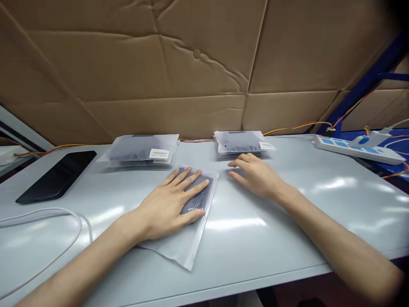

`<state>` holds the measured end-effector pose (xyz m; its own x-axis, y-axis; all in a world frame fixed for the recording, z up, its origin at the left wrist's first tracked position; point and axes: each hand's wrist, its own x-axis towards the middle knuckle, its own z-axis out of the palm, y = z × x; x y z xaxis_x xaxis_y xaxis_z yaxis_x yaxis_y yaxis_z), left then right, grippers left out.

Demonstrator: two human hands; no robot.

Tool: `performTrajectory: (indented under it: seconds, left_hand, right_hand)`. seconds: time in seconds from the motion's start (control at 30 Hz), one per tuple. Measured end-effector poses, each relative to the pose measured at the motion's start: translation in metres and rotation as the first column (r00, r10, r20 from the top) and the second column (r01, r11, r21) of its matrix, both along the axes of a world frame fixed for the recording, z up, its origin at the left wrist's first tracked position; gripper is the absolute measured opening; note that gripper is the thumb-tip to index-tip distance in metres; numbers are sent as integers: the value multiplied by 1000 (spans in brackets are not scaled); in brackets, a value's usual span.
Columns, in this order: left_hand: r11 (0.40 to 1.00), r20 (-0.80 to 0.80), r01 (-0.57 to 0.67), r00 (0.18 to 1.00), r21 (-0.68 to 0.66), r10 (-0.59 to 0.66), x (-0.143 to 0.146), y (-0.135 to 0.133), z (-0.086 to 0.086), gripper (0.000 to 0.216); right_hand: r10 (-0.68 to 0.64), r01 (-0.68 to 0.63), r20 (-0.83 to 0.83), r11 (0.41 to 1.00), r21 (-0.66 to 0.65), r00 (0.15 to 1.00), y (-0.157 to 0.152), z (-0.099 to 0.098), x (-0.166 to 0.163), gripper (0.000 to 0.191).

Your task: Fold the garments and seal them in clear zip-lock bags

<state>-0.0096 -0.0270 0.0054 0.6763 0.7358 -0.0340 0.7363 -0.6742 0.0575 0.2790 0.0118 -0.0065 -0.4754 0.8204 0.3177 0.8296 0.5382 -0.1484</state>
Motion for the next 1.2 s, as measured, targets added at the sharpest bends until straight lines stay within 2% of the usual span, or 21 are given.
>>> performTrajectory:
  seconds: [0.37, 0.5, 0.67, 0.8, 0.87, 0.97, 1.07, 1.13, 1.2]
  left_hand:
    - [995, 64, -87, 994, 53, 84, 5, -3, -1, 72]
    - [982, 139, -183, 975, 45, 175, -5, 1, 3, 54]
    - [944, 251, -328, 917, 36, 309, -22, 10, 1, 48]
    - [864, 187, -493, 863, 101, 470, -28, 11, 0, 48]
    - [839, 144, -531, 845, 120, 514, -31, 12, 0, 46]
    - [849, 160, -518, 852, 105, 499, -38, 15, 0, 38]
    - [889, 202, -456, 876, 46, 439, -45, 17, 6, 31]
    - [919, 241, -389, 888, -61, 391, -48, 16, 17, 29]
    - [924, 324, -350, 865, -155, 382, -48, 15, 33, 29]
  right_hand:
    - [-79, 85, 92, 995, -59, 993, 3, 3, 8, 31]
    - [-74, 82, 112, 994, -67, 991, 3, 2, 9, 32]
    - [-65, 76, 115, 993, -92, 991, 3, 2, 9, 33]
    - [-65, 78, 113, 991, -113, 991, 2, 2, 9, 34]
    - [-68, 80, 107, 990, -117, 992, 2, 1, 9, 33]
    - [-58, 69, 91, 991, -117, 994, 2, 0, 10, 32]
    - [-49, 59, 91, 992, -110, 995, 2, 0, 10, 31]
    - [-49, 59, 86, 992, -109, 995, 2, 1, 10, 31]
    - [-55, 61, 64, 993, -97, 996, 2, 2, 10, 31]
